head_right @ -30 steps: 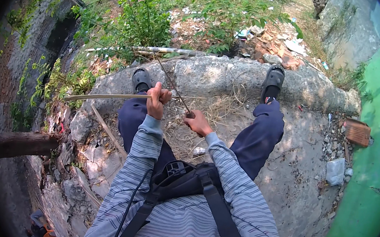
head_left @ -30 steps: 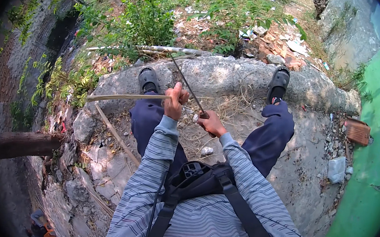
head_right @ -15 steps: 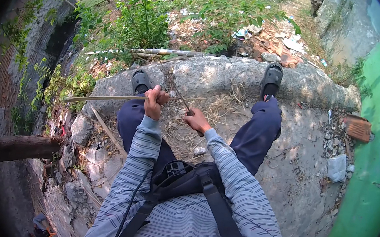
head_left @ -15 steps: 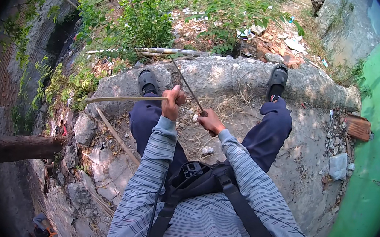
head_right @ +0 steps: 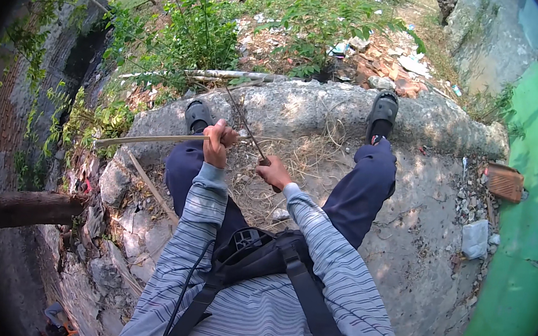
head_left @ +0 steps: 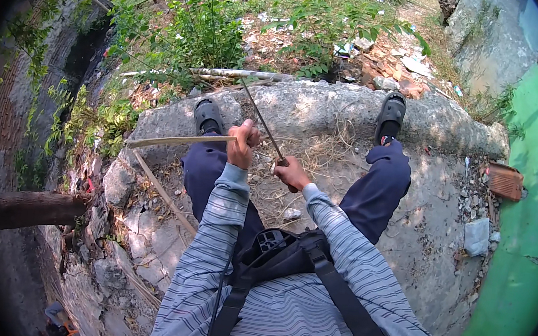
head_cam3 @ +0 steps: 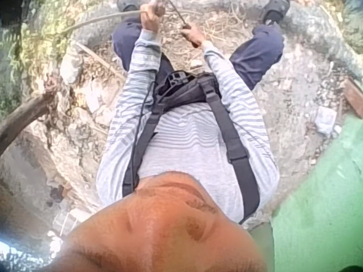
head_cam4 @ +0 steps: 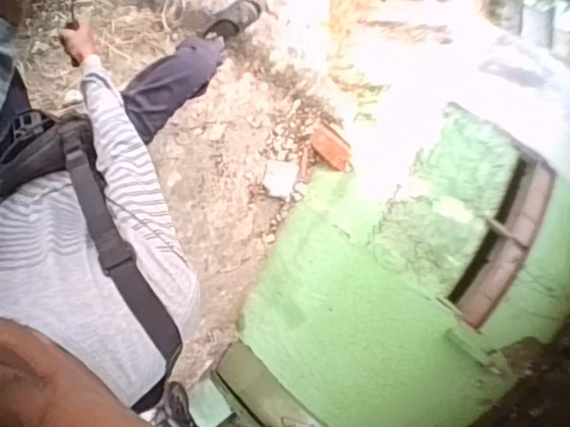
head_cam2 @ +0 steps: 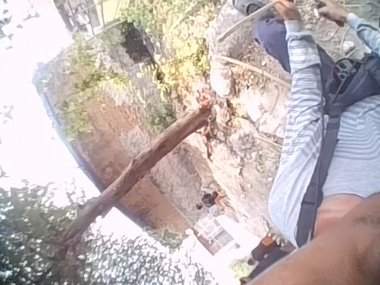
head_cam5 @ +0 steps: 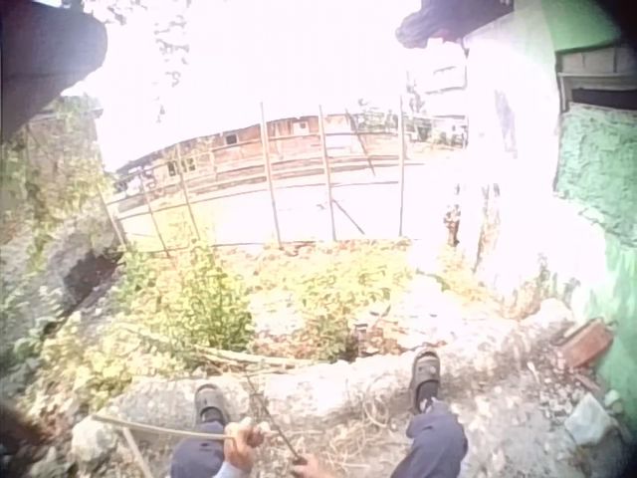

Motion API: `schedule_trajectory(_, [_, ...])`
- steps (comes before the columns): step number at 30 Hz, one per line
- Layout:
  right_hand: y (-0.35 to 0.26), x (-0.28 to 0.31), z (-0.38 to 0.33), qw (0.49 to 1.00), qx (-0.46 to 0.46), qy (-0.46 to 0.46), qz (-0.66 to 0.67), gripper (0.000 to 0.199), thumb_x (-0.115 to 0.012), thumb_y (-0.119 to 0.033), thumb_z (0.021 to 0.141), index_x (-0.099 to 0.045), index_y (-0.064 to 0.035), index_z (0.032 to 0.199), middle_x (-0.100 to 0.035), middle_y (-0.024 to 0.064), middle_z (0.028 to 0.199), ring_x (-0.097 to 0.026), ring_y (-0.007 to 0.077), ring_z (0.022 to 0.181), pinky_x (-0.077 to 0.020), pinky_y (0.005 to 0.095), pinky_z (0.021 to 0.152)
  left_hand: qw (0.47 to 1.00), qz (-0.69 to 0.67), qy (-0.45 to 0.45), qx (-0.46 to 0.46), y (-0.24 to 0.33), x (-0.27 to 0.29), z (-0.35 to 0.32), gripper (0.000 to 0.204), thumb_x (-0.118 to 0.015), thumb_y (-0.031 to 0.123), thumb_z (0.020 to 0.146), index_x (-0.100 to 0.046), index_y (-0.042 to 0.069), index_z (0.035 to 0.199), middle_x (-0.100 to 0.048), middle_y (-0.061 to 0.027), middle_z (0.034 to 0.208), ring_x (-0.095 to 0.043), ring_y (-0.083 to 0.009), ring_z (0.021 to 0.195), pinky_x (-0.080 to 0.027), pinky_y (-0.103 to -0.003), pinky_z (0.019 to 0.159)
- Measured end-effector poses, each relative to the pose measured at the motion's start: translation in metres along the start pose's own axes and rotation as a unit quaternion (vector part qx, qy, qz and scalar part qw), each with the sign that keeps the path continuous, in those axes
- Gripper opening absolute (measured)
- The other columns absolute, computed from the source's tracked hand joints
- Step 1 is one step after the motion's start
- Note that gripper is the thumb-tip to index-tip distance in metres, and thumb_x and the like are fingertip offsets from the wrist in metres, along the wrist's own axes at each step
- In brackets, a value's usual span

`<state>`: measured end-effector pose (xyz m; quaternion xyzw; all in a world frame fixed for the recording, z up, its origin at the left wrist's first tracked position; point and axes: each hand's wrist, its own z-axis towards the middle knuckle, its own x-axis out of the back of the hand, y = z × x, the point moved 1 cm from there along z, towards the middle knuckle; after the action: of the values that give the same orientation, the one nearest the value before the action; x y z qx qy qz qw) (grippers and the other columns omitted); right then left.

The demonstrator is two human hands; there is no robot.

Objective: The person strips thin layers from a bamboo pole using a machete, then gathers the resulting strips by hand.

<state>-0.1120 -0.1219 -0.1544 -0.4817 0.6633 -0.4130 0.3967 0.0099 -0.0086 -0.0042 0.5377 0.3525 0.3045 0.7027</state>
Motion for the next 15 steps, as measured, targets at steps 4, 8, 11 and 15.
schedule_trajectory(4, [-0.020, -0.009, -0.009, 0.987, 0.057, 0.064, -0.137, 0.013, -0.067, -0.011, 0.079, -0.060, -0.0001, 0.076, -0.055, 0.0021, 0.061, -0.050, 0.0121, 0.059, -0.0394, 0.0316, 0.057, 0.996, -0.080, 0.033, 0.020, -0.004, 0.009, -0.001, 0.052, -0.044, 0.028, 0.103, -0.023, 0.013, 0.057, -0.021, 0.0047, 0.054, -0.016, -0.0079, 0.051, -0.014, -0.033, 0.050])
schedule_trajectory(8, [-0.037, -0.018, -0.015, 0.990, 0.087, 0.029, -0.105, 0.014, -0.067, -0.012, 0.078, -0.059, -0.0011, 0.074, -0.054, 0.0011, 0.061, -0.049, 0.0104, 0.058, -0.0387, 0.0313, 0.055, 0.998, -0.056, -0.010, 0.018, 0.009, 0.005, -0.009, 0.052, -0.043, 0.026, 0.103, -0.022, 0.012, 0.058, -0.021, 0.0049, 0.054, -0.016, -0.0078, 0.051, -0.013, -0.032, 0.050])
schedule_trajectory(11, [-0.003, 0.004, -0.003, 0.994, 0.049, 0.049, -0.084, 0.013, -0.066, -0.010, 0.078, -0.059, -0.0022, 0.072, -0.053, 0.0000, 0.060, -0.047, 0.0100, 0.053, -0.0372, 0.0304, 0.050, 0.997, -0.051, -0.043, 0.035, 0.007, -0.004, -0.005, 0.054, -0.042, 0.027, 0.105, -0.021, 0.014, 0.057, -0.019, 0.0045, 0.054, -0.016, -0.0096, 0.049, -0.017, -0.032, 0.050])
schedule_trajectory(15, [0.019, 0.015, 0.002, 0.989, -0.113, 0.094, 0.027, 0.012, -0.066, -0.010, 0.079, -0.058, -0.0040, 0.071, -0.053, 0.0004, 0.059, -0.045, 0.0089, 0.043, -0.0328, 0.0269, 0.039, 0.997, -0.055, -0.049, 0.024, 0.004, -0.005, -0.002, 0.054, -0.043, 0.024, 0.104, -0.020, 0.014, 0.057, -0.018, 0.0045, 0.053, -0.016, -0.0089, 0.048, -0.017, -0.032, 0.049])
